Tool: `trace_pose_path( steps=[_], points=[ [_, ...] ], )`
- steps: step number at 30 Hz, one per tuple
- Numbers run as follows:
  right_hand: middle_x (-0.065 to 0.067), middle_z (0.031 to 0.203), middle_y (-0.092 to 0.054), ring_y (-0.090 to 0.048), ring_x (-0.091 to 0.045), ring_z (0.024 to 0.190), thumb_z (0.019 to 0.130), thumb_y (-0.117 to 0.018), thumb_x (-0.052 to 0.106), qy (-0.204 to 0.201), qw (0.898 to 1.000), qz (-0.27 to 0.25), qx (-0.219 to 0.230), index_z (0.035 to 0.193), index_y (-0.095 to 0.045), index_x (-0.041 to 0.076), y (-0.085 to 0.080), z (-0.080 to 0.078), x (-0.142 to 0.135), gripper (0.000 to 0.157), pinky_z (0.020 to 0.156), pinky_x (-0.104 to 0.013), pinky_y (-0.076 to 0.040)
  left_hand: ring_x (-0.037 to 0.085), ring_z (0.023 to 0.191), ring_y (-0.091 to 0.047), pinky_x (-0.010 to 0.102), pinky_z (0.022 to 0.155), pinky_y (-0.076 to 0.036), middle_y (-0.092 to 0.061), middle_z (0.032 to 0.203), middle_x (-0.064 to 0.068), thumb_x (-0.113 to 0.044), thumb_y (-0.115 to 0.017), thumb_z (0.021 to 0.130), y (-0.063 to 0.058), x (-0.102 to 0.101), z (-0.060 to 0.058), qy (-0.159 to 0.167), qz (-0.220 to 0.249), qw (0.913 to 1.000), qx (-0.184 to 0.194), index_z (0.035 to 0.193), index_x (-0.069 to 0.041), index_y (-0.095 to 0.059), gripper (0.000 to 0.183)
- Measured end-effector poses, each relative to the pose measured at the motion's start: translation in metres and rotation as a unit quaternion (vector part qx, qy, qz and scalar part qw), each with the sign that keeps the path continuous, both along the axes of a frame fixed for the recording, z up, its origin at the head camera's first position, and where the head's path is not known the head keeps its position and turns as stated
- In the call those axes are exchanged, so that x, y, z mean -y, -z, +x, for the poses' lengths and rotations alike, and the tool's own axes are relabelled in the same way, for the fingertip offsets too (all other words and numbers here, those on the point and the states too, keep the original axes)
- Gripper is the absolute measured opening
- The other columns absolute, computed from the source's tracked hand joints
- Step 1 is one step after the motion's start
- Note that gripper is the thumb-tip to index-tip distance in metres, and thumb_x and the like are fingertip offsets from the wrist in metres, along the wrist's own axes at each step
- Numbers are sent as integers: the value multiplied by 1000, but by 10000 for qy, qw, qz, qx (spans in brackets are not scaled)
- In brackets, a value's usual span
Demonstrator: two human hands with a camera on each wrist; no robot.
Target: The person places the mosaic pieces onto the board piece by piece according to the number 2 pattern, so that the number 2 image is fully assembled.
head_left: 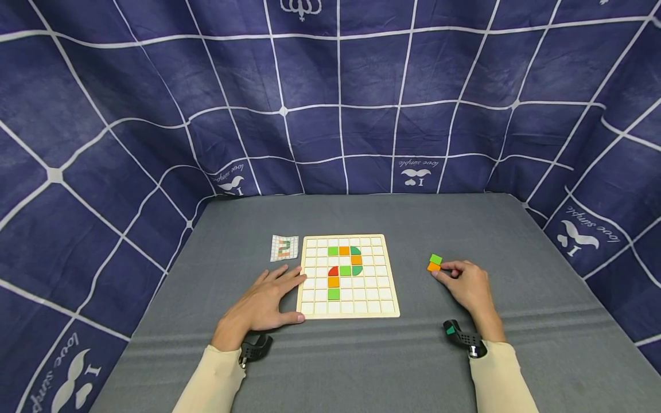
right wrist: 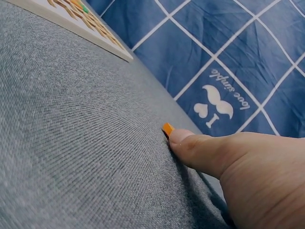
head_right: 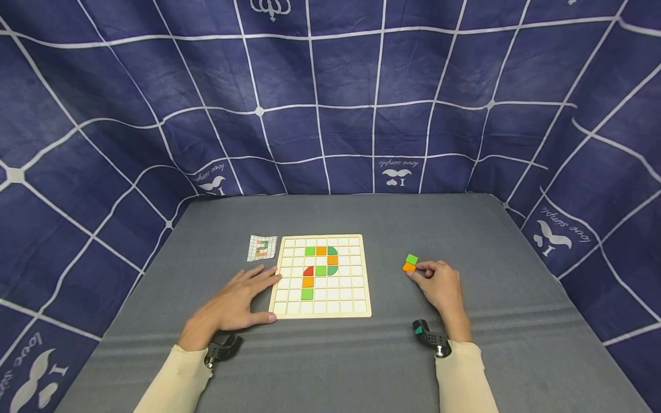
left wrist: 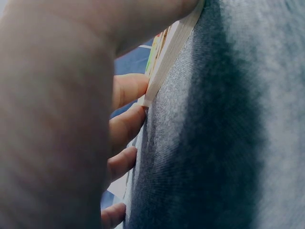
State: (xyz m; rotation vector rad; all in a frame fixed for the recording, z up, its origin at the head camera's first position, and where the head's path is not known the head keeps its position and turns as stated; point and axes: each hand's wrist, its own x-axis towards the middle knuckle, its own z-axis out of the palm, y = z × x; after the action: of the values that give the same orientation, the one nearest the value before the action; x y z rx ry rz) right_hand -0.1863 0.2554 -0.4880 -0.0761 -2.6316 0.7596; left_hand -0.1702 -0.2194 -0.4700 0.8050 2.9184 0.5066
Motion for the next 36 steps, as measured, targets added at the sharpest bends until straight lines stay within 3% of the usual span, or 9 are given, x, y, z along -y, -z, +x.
trace_pose_path(
  steps=[20,36],
  points=[
    [-3,72,-56,-45,-15,64,80,-85,25,-104,9999,-19,-87,88,-78,6,-3,1,1,22,56,-26,-32,30,155,-23,64,123,-16,-29,165,-7,-78,-62,80,0,0,0,4,38,10000,-4,156,-35,-36,92],
    [-1,68,-53,-42,-8,62,75,-90,24,-234,9947,-99,-997,87,-79,8,-10,-1,7,24,55,-23,-32,30,155,-23,66,122,-16,-30,165,-7,-81,-60,79,2,1,-1,1,62,10000,7,156,-35,-36,93]
  ],
)
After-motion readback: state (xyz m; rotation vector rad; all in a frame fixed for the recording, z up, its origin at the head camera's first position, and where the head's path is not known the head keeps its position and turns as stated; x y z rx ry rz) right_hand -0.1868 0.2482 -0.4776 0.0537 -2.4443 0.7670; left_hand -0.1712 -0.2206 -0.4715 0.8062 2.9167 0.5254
